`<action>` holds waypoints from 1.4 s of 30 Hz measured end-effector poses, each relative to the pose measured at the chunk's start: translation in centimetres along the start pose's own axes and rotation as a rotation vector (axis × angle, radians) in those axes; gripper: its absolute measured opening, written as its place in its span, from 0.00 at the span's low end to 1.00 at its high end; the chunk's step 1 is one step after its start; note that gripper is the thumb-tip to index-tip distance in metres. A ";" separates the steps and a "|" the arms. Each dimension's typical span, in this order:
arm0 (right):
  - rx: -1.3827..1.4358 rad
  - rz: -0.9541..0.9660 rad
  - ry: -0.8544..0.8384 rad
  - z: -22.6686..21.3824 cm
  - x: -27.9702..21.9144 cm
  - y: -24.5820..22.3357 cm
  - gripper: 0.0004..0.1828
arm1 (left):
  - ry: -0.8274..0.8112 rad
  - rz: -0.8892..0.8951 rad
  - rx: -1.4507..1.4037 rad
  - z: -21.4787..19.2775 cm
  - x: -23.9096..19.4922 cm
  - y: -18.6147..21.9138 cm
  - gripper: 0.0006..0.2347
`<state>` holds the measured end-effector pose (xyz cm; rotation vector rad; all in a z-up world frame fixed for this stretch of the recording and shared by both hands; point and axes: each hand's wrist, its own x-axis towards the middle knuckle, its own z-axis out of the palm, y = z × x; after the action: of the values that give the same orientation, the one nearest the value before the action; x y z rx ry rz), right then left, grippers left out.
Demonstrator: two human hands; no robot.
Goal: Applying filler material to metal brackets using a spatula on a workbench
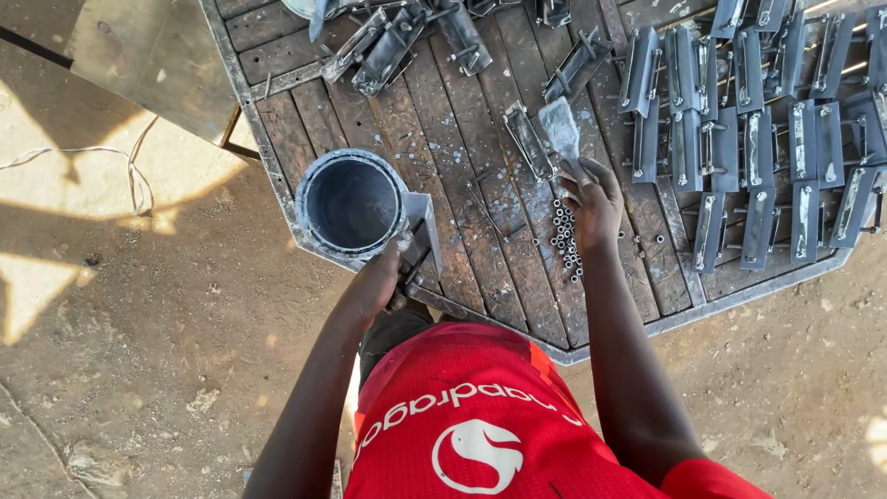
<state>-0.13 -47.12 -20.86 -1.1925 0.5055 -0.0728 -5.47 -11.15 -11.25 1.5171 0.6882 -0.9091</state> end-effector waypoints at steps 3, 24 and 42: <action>-0.054 0.048 -0.087 1.0 -1.1 -0.5 0.28 | 0.015 0.009 -0.040 0.5 -1.9 2.5 0.25; -1.359 -0.418 -0.584 22.2 -7.0 -0.5 0.16 | 0.131 0.166 -0.523 -6.7 -3.6 -1.9 0.38; -1.592 0.042 -0.360 7.5 -0.4 9.2 0.21 | 0.129 0.123 -0.483 -3.6 -2.5 1.2 0.29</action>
<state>0.66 -36.97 -26.97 -2.6635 0.1900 0.6983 -5.17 -7.64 -8.41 1.1737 0.8295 -0.5064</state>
